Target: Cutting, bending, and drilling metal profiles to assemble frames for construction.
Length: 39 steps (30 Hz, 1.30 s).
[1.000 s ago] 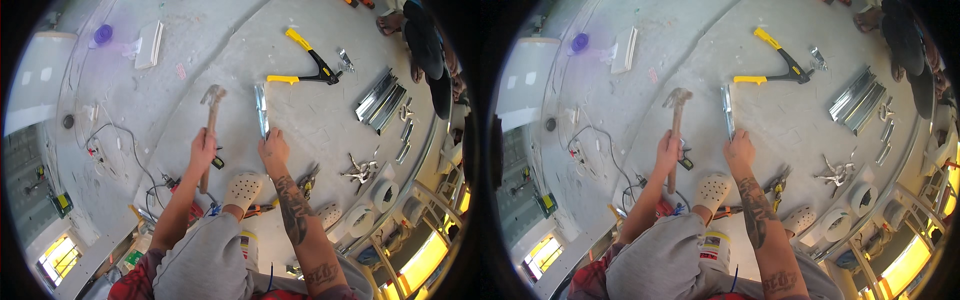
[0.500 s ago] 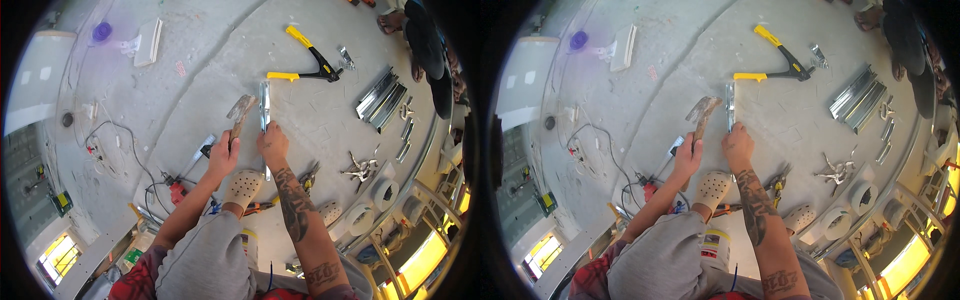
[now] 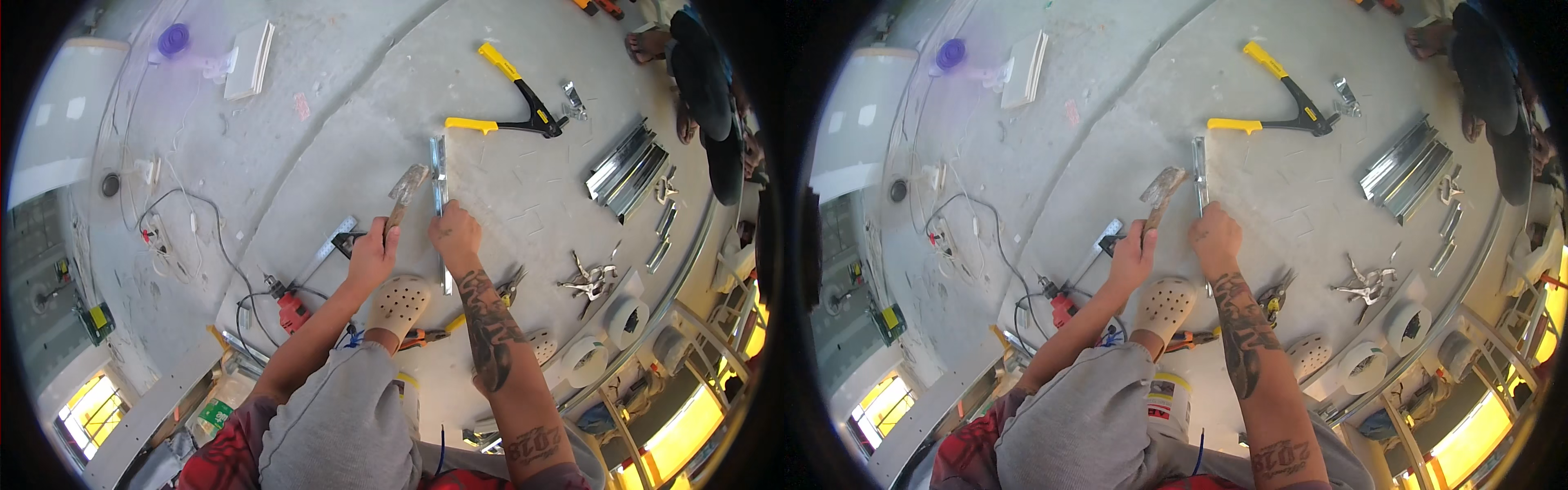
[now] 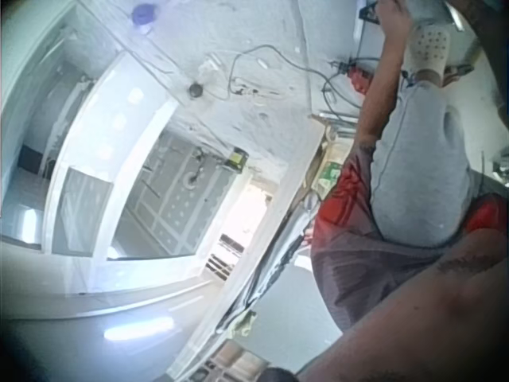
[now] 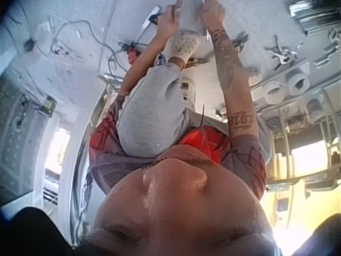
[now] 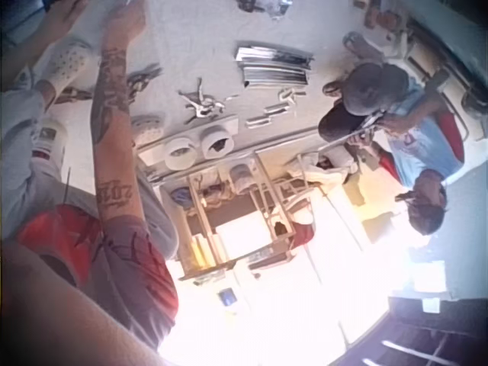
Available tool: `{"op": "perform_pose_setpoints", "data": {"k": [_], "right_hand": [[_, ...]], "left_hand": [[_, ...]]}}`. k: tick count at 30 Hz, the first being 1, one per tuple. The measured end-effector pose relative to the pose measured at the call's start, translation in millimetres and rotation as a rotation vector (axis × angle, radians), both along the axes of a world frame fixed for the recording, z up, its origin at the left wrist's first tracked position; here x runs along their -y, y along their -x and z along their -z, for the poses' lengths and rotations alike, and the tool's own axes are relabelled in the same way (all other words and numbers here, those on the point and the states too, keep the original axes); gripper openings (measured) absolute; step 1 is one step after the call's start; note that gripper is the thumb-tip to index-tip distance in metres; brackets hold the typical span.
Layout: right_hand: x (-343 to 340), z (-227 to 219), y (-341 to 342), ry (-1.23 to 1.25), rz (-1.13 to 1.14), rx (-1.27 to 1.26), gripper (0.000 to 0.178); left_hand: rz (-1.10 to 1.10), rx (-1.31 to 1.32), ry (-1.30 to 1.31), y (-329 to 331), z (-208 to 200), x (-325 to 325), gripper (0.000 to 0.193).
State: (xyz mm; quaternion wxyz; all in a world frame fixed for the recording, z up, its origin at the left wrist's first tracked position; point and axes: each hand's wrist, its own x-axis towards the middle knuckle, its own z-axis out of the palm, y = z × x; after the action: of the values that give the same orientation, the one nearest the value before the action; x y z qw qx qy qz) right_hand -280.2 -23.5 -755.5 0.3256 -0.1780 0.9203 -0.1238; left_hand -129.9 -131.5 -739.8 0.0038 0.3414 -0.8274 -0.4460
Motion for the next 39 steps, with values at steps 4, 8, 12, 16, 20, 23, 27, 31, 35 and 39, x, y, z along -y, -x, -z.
{"op": "perform_pose_setpoints", "data": {"k": [4,8,12,16,20,23,27,31,35,39], "right_hand": [[2,1,-5,0.010,0.023,-0.024,0.028],[0,5,-5,-0.001,0.011,-0.046,0.028],[6,-8,-4,0.005,0.019,0.015,0.027],[5,7,-6,-0.007,0.054,-0.021,0.025],[-1,5,-5,0.066,0.054,-0.034,0.026],[2,5,-9,0.083,0.036,-0.037,0.027],[0,13,-6,0.014,0.079,-0.010,0.025],[3,0,-9,0.011,0.087,0.008,0.025],[2,7,-7,0.045,0.061,-0.015,0.025],[3,2,-9,0.089,0.060,-0.053,0.026]], "left_hand": [[0.060,0.065,0.045,8,3,1,0.032],[0.003,0.018,0.019,8,-12,-2,0.036],[0.023,-0.005,0.080,15,-4,-5,0.033],[0.117,0.191,0.120,18,11,0,0.029],[0.059,0.013,0.078,16,-6,-2,0.031],[-0.047,-0.134,0.098,15,-5,-9,0.032],[0.127,0.143,0.177,29,6,1,0.032],[-0.036,-0.132,0.118,32,-19,0,0.035],[0.116,0.159,0.210,29,16,-1,0.033],[0.080,0.081,0.141,29,3,5,0.033]]}}
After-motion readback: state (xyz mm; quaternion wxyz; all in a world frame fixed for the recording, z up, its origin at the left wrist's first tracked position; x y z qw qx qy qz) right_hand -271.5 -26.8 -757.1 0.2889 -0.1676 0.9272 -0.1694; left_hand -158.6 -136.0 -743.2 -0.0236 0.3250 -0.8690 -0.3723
